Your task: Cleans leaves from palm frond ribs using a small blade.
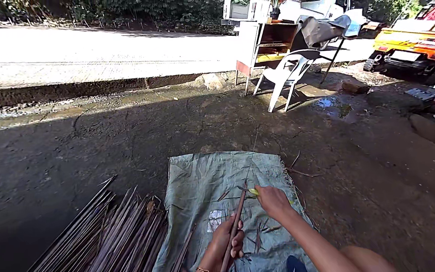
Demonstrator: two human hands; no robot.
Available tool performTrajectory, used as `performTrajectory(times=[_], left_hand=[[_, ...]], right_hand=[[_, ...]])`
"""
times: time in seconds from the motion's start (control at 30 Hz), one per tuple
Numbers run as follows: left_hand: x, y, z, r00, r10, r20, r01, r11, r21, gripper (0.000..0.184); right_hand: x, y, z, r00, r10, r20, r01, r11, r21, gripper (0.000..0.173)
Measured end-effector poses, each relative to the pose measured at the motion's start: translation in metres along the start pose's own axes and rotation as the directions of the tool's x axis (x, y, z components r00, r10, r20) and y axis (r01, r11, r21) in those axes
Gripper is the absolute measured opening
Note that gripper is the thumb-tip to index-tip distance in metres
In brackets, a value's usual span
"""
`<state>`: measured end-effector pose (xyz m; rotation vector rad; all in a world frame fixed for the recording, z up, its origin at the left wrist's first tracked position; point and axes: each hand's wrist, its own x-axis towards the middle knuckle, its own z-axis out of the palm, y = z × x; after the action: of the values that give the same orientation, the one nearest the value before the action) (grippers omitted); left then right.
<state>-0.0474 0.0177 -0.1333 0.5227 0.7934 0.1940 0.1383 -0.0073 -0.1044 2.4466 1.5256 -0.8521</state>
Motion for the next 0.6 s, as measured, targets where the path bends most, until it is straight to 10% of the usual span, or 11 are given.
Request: performTrajectory(times=[0.2, 0.6], left_hand=[[0.000, 0.002, 0.000, 0.999, 0.042, -0.005, -0.043, 0.996, -0.076, 0.050], [-0.006, 0.002, 0.012, 0.999, 0.046, 0.018, -0.043, 0.992, -0.114, 0.051]], right_hand=[[-0.015, -0.016, 0.015, 0.980, -0.196, 0.037, 0.194, 0.980, 0.048, 0.029], [0.008, -0.001, -0.002, 0.992, -0.030, -0.126, 0.018, 0.995, -0.094, 0.030]])
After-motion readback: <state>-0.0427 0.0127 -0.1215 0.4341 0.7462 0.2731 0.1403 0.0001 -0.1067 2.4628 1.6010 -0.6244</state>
